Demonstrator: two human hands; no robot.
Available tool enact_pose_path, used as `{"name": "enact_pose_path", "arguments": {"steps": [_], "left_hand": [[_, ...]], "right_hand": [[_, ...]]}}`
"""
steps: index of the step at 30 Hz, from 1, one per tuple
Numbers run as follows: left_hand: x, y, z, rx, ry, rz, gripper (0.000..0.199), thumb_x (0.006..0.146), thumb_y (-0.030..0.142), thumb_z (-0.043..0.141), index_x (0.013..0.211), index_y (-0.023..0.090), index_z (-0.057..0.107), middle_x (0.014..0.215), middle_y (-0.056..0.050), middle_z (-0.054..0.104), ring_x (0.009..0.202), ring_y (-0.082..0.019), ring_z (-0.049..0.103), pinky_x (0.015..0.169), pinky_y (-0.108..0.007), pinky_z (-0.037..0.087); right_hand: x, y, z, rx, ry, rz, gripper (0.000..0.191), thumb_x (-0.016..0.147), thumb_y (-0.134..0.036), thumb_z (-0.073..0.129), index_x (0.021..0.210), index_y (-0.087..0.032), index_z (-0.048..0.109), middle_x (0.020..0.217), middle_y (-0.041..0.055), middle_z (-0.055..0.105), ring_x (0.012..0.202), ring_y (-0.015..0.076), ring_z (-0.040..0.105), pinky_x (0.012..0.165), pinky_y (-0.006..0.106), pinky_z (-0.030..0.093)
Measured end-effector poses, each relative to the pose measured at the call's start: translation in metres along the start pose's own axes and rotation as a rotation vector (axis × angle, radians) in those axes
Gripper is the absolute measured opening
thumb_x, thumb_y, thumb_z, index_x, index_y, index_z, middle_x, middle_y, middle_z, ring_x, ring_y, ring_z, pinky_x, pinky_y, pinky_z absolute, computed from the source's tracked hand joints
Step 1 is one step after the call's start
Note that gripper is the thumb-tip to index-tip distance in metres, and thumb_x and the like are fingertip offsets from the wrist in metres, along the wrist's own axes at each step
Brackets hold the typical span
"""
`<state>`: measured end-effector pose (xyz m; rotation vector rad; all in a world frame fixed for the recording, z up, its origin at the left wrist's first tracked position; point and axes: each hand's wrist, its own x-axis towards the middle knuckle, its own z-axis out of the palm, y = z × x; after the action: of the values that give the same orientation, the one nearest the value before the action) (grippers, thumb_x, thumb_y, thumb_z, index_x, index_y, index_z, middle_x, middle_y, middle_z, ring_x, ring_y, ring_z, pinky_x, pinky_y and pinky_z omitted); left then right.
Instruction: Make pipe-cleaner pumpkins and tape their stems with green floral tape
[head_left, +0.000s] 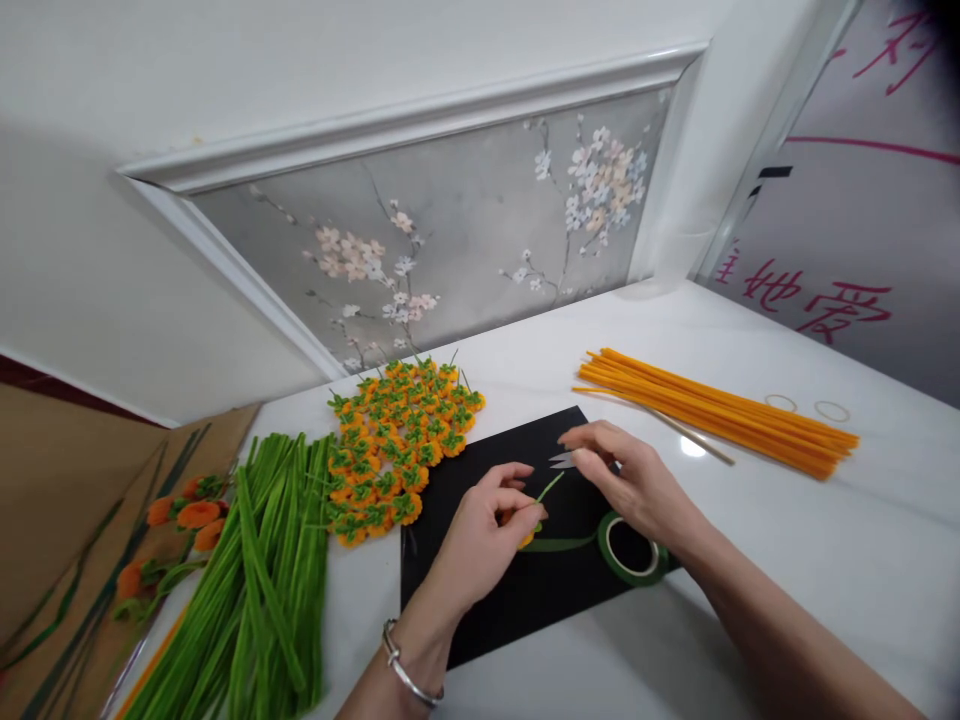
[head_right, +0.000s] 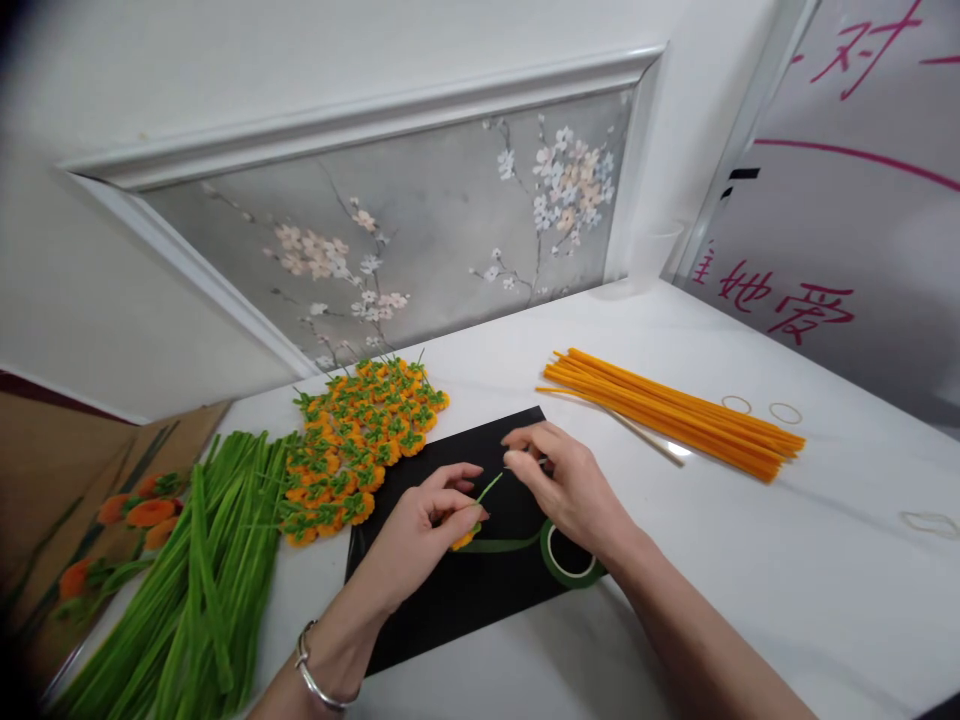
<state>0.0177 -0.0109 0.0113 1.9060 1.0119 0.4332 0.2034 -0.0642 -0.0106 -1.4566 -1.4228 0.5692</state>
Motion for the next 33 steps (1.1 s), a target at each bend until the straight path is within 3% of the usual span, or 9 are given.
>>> {"name": "enact_pose_path", "arguments": {"steps": [3,6,8,17,30,33], "left_hand": [[-0.001,0.004,-0.003,-0.251,-0.118,-0.084,0.018,0.079,0.024,0.061,0.068,0.017,0.074,0.112,-0.01,0.063,0.105,-0.024,0.058,0.082,-0.031,0.048],[-0.003,0.007,-0.005,-0.37,-0.203,-0.114,0.018,0.078,0.023,0.062,0.067,0.015,0.073,0.104,-0.008,0.065,0.093,-0.021,0.06,0.074,-0.028,0.047],[-0.004,0.008,-0.005,-0.379,-0.227,-0.113,0.017,0.077,0.021,0.061,0.065,0.015,0.072,0.097,-0.007,0.067,0.089,-0.02,0.06,0.071,-0.027,0.045],[-0.003,0.012,-0.004,-0.026,-0.071,0.037,0.025,0.08,0.017,0.055,0.058,0.017,0.067,0.104,-0.004,0.064,0.087,-0.017,0.061,0.079,-0.028,0.045],[-0.002,0.014,0.001,0.003,-0.016,0.047,0.023,0.08,0.019,0.057,0.059,0.017,0.067,0.105,-0.004,0.064,0.089,-0.018,0.061,0.078,-0.028,0.045],[-0.003,0.013,-0.003,-0.061,-0.038,-0.009,0.021,0.079,0.021,0.059,0.061,0.016,0.07,0.105,-0.006,0.064,0.087,-0.018,0.061,0.074,-0.029,0.045]], "right_hand": [[-0.002,-0.002,0.001,0.054,-0.122,-0.196,0.03,0.087,-0.027,0.058,0.117,-0.024,0.059,0.105,0.0073,0.06,0.086,0.0168,0.059,0.068,0.028,0.049],[-0.004,-0.004,0.007,0.024,-0.221,-0.303,0.015,0.091,-0.019,0.051,0.095,-0.022,0.065,0.1,0.0056,0.06,0.087,0.0152,0.058,0.074,0.028,0.048],[-0.004,-0.004,0.01,-0.046,-0.232,-0.316,0.02,0.093,-0.017,0.047,0.08,-0.02,0.062,0.086,0.0035,0.06,0.079,0.0142,0.057,0.072,0.028,0.046],[-0.006,-0.007,0.016,-0.355,-0.164,-0.245,0.032,0.095,-0.023,0.039,0.065,-0.019,0.049,0.064,0.0,0.052,0.06,0.0133,0.049,0.057,0.025,0.035],[-0.006,-0.008,0.017,-0.423,-0.05,-0.121,0.038,0.095,-0.031,0.038,0.059,-0.02,0.043,0.059,-0.0003,0.051,0.056,0.0127,0.047,0.056,0.025,0.031],[-0.003,-0.004,0.009,-0.428,0.046,-0.031,0.039,0.094,-0.036,0.04,0.057,-0.021,0.038,0.056,-0.0016,0.046,0.052,0.0126,0.042,0.054,0.027,0.028]]}}
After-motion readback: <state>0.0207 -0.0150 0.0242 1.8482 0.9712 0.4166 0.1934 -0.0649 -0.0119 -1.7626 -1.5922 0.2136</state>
